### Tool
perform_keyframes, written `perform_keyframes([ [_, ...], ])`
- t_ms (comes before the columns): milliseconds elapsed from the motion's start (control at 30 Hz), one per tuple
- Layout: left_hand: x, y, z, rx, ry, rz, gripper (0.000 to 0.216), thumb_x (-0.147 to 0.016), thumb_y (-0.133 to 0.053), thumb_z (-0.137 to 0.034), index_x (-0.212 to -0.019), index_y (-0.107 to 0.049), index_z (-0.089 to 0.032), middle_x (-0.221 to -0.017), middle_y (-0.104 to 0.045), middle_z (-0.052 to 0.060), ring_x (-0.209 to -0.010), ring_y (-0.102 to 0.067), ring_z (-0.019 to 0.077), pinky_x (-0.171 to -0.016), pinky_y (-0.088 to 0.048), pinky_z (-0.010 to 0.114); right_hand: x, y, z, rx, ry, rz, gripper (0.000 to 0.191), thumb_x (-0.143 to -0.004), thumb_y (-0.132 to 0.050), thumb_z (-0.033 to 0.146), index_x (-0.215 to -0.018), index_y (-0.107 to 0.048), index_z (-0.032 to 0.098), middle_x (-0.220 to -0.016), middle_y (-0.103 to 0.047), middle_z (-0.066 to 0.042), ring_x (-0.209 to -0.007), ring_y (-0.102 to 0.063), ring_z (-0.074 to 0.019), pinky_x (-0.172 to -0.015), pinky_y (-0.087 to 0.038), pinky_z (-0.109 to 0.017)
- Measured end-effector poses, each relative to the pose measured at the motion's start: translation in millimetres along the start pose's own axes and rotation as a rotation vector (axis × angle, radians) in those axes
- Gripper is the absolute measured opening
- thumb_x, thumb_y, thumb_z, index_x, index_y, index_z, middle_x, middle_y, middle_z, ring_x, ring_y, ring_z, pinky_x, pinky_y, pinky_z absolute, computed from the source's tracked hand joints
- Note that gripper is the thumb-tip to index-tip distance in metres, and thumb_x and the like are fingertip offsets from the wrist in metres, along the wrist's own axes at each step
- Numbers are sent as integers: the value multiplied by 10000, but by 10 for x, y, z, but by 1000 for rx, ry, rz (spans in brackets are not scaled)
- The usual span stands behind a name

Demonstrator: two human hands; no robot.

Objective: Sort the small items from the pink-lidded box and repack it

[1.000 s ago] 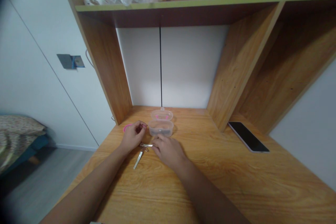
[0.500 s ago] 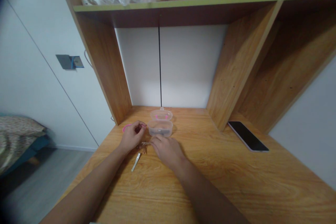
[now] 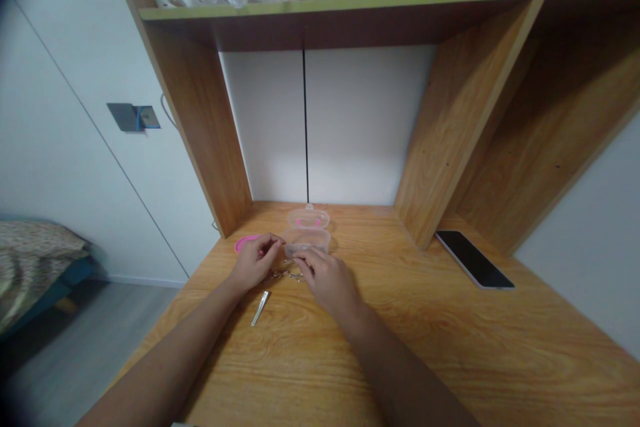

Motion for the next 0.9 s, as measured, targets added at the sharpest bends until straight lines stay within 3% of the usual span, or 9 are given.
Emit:
perform_keyframes([
  [200,44,-121,-83,23,-46,146,414,-972,-484,-438,-784,-717,-153,-648,-639,22,-604,-554,146,-582,-387,236,47,209,43,-115,68,-217,195,-978,-564,248,-1078,-731,246,-1032,-774,-52,-935,-728,-187,-856,-569,-300],
  [333,69,-200,-132,92,-62,224,403,-948,-531,-453,-772,-724,-147,-663,-671,42,-614,-575,150,-591,-410,235,78,222,93,-143,136,-254,181,-947,-612,209,-1056,-753,240,-1062,-783,-40,-945,-745,-177,-884,-583,-293],
  [600,60,-179,-134,234,4,170,367,-904,-587,-439,-752,-722,-133,-686,-694,54,-631,-595,153,-597,-444,240,73,-33,151,-119,189,-46,187,-968,-599,262,-1069,-756,274,-1062,-785,-10,-959,-746,-173,-893,-581,-293],
  [800,5,7,-1,175,31,-24,334,-906,-576,-418,-778,-730,-150,-744,-722,50,-721,-642,181,-691,-489,269,89,-189,371,36,274,183,244,-982,-537,195,-1106,-738,258,-1053,-781,-15,-935,-725,-172,-853,-551,-292],
  [900,-6,114,46,102,54,-125,331,-920,-555,-414,-846,-748,-155,-780,-735,43,-751,-657,185,-688,-484,263,142,-313,598,69,374,324,277,-992,-511,189,-1176,-709,249,-1113,-754,-40,-1028,-675,-190,-930,-513,-327],
])
Point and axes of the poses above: each hand's wrist, its own x-axis away from the middle knuckle, its own y-axis out of the back of the hand, z = x × y, the point moved 10 cm from there along -x, towards the middle knuckle
